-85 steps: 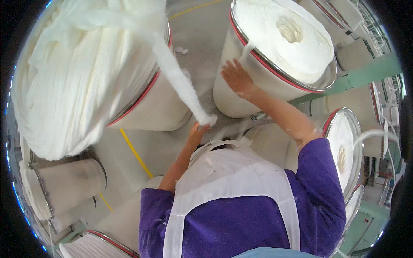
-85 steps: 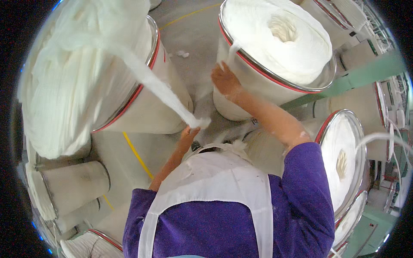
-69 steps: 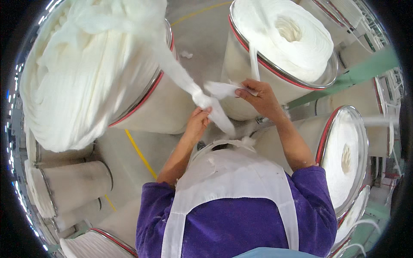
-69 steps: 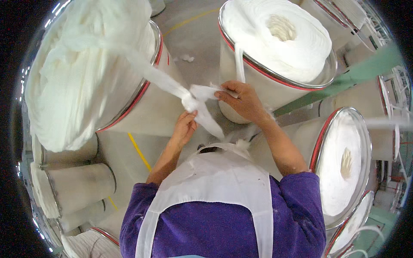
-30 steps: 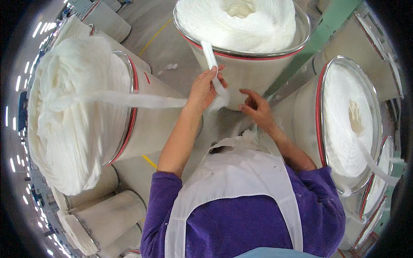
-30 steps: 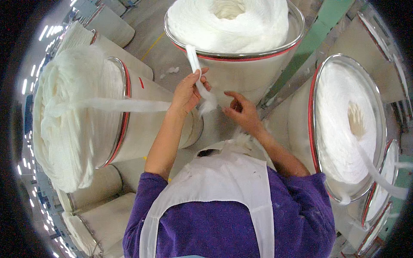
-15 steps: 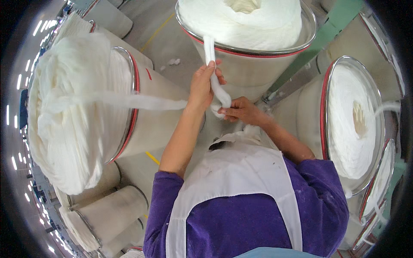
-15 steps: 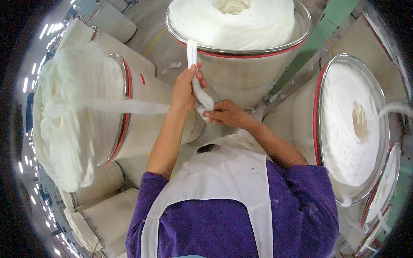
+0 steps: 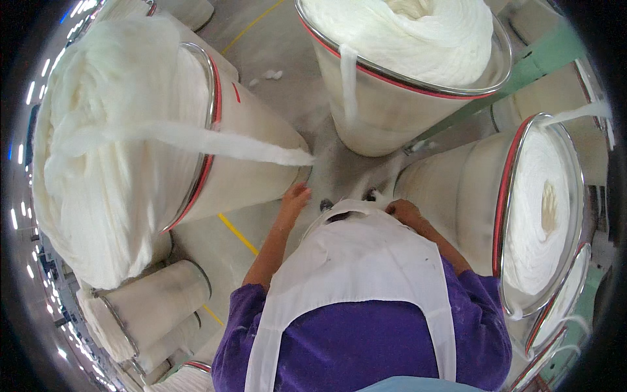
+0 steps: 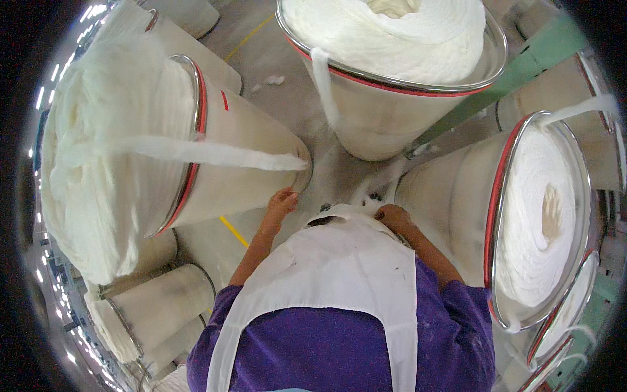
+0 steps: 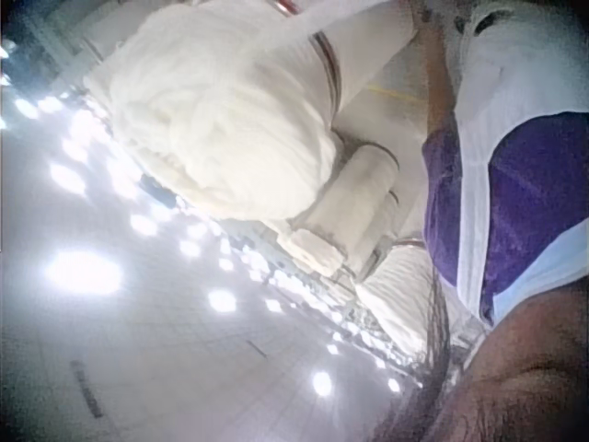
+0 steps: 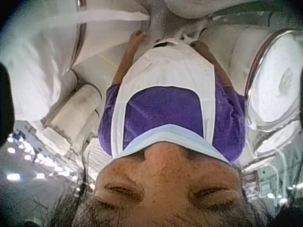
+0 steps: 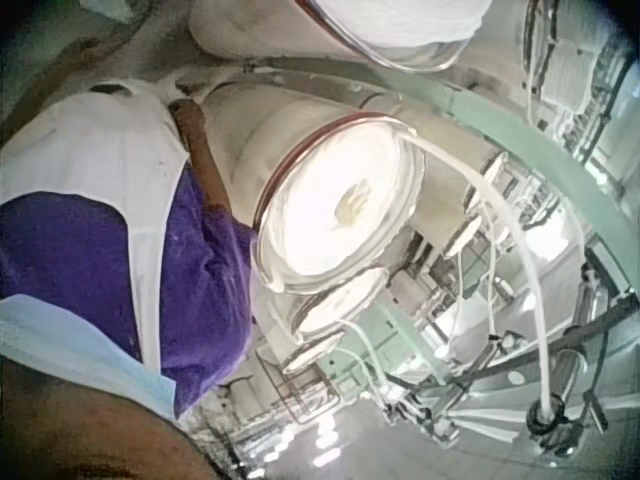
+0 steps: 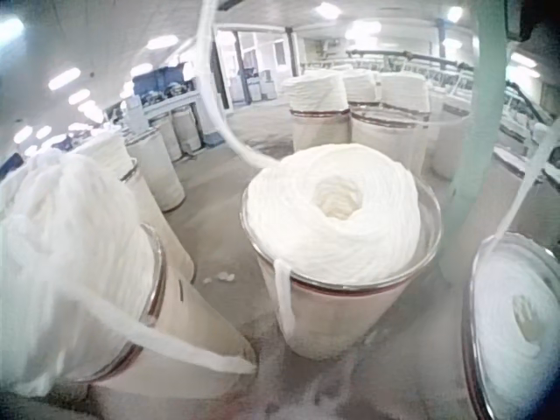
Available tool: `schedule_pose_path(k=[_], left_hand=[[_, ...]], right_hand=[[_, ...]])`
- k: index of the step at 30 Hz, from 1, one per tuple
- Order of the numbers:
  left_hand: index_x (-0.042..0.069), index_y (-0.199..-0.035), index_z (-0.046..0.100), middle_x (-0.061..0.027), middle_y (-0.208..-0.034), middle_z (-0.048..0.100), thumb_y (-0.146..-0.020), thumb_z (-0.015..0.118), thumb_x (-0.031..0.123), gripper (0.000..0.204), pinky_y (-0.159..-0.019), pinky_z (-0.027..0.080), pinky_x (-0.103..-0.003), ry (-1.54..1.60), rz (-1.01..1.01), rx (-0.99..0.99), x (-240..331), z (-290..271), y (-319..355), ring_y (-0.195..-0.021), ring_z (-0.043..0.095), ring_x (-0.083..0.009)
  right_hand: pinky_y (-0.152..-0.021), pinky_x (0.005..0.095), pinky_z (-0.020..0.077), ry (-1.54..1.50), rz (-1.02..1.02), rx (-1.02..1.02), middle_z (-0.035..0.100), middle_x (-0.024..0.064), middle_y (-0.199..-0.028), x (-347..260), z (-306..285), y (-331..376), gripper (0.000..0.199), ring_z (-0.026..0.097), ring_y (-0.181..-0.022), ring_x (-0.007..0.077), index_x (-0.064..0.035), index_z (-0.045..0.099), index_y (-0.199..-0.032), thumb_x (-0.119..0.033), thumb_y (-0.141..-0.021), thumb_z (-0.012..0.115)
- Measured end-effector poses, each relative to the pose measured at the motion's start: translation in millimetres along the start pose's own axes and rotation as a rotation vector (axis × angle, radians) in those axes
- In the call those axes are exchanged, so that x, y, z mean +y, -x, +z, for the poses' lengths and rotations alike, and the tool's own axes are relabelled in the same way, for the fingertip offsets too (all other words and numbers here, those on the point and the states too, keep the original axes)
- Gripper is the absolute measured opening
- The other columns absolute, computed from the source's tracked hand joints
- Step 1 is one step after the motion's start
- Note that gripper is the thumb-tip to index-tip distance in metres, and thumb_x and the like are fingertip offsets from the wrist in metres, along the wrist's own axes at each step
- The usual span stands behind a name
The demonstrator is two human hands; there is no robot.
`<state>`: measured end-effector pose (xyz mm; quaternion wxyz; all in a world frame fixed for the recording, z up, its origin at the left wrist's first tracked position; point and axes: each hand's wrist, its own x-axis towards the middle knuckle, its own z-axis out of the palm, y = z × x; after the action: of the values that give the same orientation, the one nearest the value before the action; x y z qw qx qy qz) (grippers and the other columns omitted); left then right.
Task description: The person handles large white textile roving bundles in a factory, lifting and placing them onto cylindrical containers. They use a small wooden stick to guide and secure the roving strands, then move between containers to repeat the process.
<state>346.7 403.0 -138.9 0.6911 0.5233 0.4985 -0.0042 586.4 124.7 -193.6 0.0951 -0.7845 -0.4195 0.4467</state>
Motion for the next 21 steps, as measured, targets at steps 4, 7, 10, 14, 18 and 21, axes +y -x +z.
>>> schedule_pose_path(k=[4, 7, 10, 14, 18, 21], left_hand=[[-0.001, -0.138, 0.036, -0.0134, -0.137, 0.042, -0.085, 0.070, 0.019, 0.066, -0.098, 0.038, -0.033, 0.002, 0.596, 0.441, 9, -22, -15, -0.110, 0.054, -0.0214], [-0.001, -0.127, 0.047, -0.0113, -0.125, 0.053, -0.088, 0.068, 0.022, 0.050, -0.096, 0.038, -0.030, 0.235, 0.806, 0.353, 68, -17, -13, -0.107, 0.055, -0.0169], [0.000, -0.116, 0.056, -0.0075, -0.111, 0.060, -0.091, 0.063, 0.028, 0.038, -0.089, 0.041, -0.028, 0.280, 0.652, 0.226, 106, 6, 12, -0.099, 0.056, -0.0138], [0.001, -0.102, 0.057, -0.0085, -0.101, 0.061, -0.097, 0.052, 0.034, 0.034, -0.085, 0.044, -0.031, 0.268, 0.529, -0.044, 118, 48, 51, -0.091, 0.058, -0.0154], [0.002, -0.093, 0.052, -0.0106, -0.094, 0.060, -0.100, 0.045, 0.036, 0.035, -0.087, 0.046, -0.035, 0.431, 0.624, -0.129, 129, 54, 72, -0.089, 0.058, -0.0190], [0.004, -0.088, 0.049, -0.0127, -0.091, 0.060, -0.101, 0.043, 0.035, 0.033, -0.086, 0.046, -0.037, 0.378, 0.600, -0.017, 139, 42, 76, -0.089, 0.059, -0.0227]], right_hand=[[-0.073, 0.0443, 0.0515, 0.267, 0.201, 0.146, 0.068, 0.0119, -0.086, -7, 15, -12, 0.029, 0.066, -0.082, 0.0300, -0.0138, 0.063, -0.099, -0.030, -0.075, 0.066], [-0.074, 0.0417, 0.0514, 0.131, 0.069, 0.126, 0.068, 0.0110, -0.088, -31, -15, -9, 0.038, 0.065, -0.083, 0.0281, -0.0124, 0.062, -0.106, -0.032, -0.075, 0.069], [-0.073, 0.0356, 0.0503, -0.087, -0.136, 0.171, 0.065, 0.0102, -0.088, -79, -63, -12, 0.055, 0.063, -0.083, 0.0214, -0.0140, 0.056, -0.120, -0.035, -0.073, 0.075], [-0.067, 0.0360, 0.0485, -0.385, -0.478, 0.324, 0.064, 0.0078, -0.080, -165, -92, -22, 0.076, 0.059, -0.071, 0.0208, -0.0087, 0.049, -0.129, -0.045, -0.069, 0.077], [-0.060, 0.0308, 0.0423, -0.399, -0.539, -0.045, 0.056, 0.0030, -0.068, -205, -93, -33, 0.045, 0.050, -0.062, 0.0150, -0.0047, 0.066, -0.098, -0.042, -0.076, 0.075], [-0.056, 0.0295, 0.0395, -0.378, -0.420, -0.050, 0.056, 0.0017, -0.066, -193, -92, -30, 0.042, 0.047, -0.059, 0.0113, -0.0013, 0.066, -0.085, -0.042, -0.078, 0.073]])
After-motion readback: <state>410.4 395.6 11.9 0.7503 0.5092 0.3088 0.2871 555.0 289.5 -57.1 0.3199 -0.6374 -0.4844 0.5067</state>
